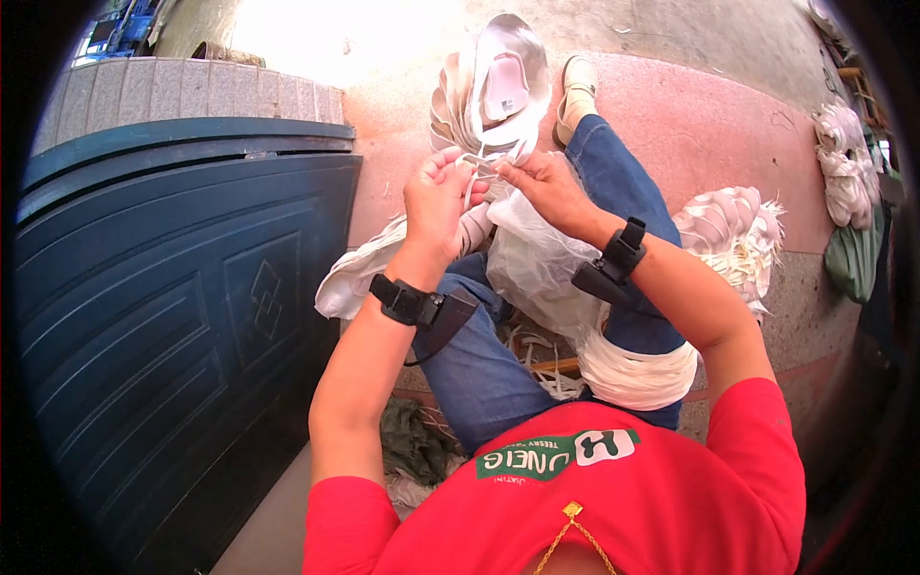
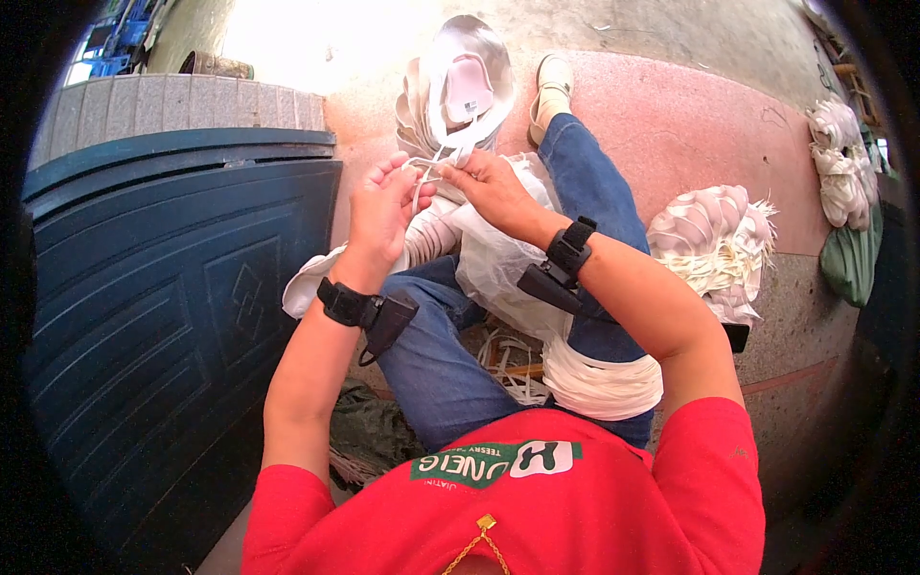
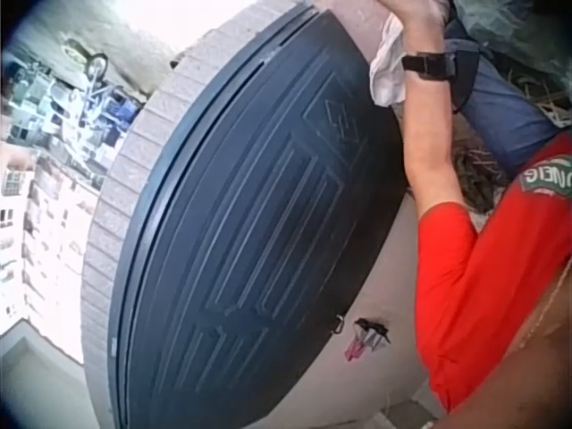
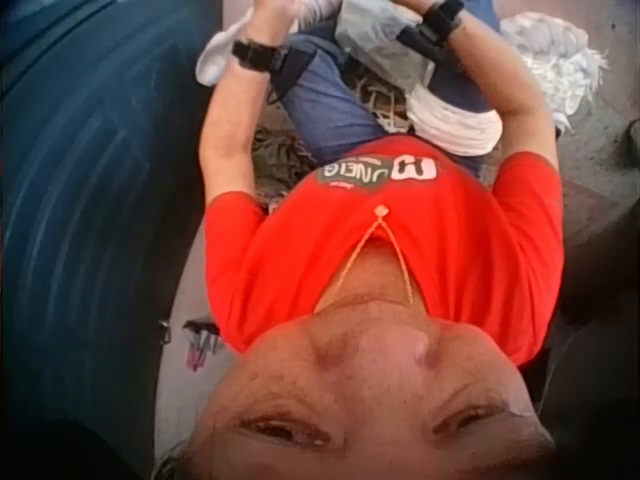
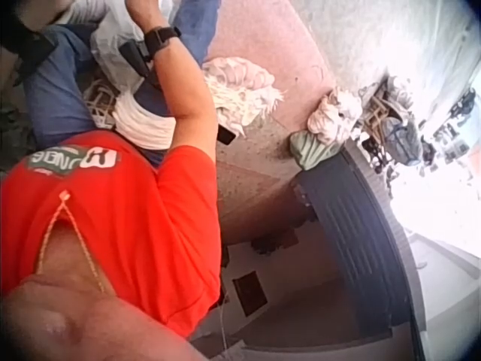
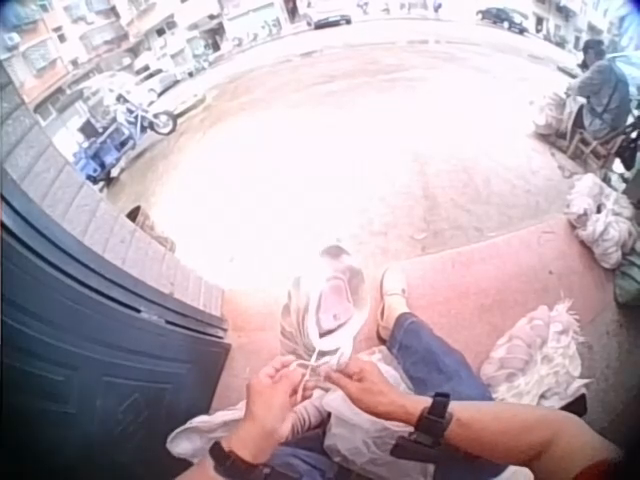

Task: The recorder is threading laces through the eyelets of shoe uppers.

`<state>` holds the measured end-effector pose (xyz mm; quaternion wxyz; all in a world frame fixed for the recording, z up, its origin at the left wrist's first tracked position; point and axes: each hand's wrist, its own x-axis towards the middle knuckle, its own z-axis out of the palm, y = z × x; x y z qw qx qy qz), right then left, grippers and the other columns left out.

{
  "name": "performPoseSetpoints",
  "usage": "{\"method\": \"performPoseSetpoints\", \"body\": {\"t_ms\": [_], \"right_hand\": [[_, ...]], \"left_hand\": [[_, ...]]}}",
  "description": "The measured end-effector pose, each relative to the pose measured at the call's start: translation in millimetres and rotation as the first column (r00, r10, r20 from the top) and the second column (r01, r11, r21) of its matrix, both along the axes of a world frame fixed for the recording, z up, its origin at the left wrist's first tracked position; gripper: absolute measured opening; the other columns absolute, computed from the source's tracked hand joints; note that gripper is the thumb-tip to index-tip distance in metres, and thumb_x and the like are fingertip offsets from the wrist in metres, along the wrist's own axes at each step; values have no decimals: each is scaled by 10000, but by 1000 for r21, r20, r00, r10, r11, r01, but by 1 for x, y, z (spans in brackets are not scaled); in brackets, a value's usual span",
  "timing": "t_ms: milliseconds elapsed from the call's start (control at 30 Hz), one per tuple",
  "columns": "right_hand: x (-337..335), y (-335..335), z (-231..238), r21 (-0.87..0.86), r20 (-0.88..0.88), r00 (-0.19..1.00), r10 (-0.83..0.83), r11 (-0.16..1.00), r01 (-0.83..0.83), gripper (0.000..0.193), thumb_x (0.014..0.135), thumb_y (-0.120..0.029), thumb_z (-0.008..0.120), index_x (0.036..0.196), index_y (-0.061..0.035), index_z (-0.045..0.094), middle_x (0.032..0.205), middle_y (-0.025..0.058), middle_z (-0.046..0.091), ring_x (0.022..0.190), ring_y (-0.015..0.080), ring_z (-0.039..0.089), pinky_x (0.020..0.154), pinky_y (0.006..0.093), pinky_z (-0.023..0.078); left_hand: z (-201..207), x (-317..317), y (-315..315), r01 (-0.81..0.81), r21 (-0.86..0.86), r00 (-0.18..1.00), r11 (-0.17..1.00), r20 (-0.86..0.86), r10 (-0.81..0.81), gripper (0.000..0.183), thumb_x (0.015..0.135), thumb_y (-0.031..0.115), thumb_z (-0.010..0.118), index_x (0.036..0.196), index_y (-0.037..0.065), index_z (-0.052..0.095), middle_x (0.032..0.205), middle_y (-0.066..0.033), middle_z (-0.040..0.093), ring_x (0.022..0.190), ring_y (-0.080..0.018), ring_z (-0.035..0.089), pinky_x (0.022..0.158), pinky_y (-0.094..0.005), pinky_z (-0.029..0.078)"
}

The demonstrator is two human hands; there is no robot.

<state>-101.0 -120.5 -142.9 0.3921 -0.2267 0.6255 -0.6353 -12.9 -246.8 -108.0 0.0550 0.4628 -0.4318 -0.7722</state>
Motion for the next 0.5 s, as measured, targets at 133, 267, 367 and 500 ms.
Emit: {"method": "performPoseSetpoints", "body": {"t_ms": [133,267,367,500], "right_hand": [[-3,7,1,-83,-163,972,171,979,-186,163,857,-100,487,953,-3,577,893,59,581,808,111,522,726,250,418],[-7,0,-7,-136,-36,977,210,967,-213,223,882,-168,456,1004,-4,543,846,23,571,824,93,503,767,249,404],[-15,-9,-15,-90,98,894,438,898,-430,268,889,-219,442,1000,1,548,845,23,567,826,96,498,780,250,397],[-18,-11,-11,-43,263,874,408,910,-411,300,885,-249,473,1030,3,549,892,24,583,820,91,531,768,233,411]], "left_hand": [[2,2,6,59,-248,996,967,-44,-72,339,809,48,539,1122,-12,426,843,-95,589,627,-157,596,530,-240,493],[5,3,11,111,-256,985,960,-100,-140,351,811,52,540,1139,0,429,863,-99,602,578,-137,589,480,-216,478],[10,1,7,223,-374,967,900,-32,-253,354,812,50,535,1146,6,426,888,-105,604,573,-132,586,455,-207,457],[6,-2,0,249,-343,967,906,45,-249,343,814,42,523,1137,-17,423,874,-106,600,553,-127,578,426,-196,426]]}}
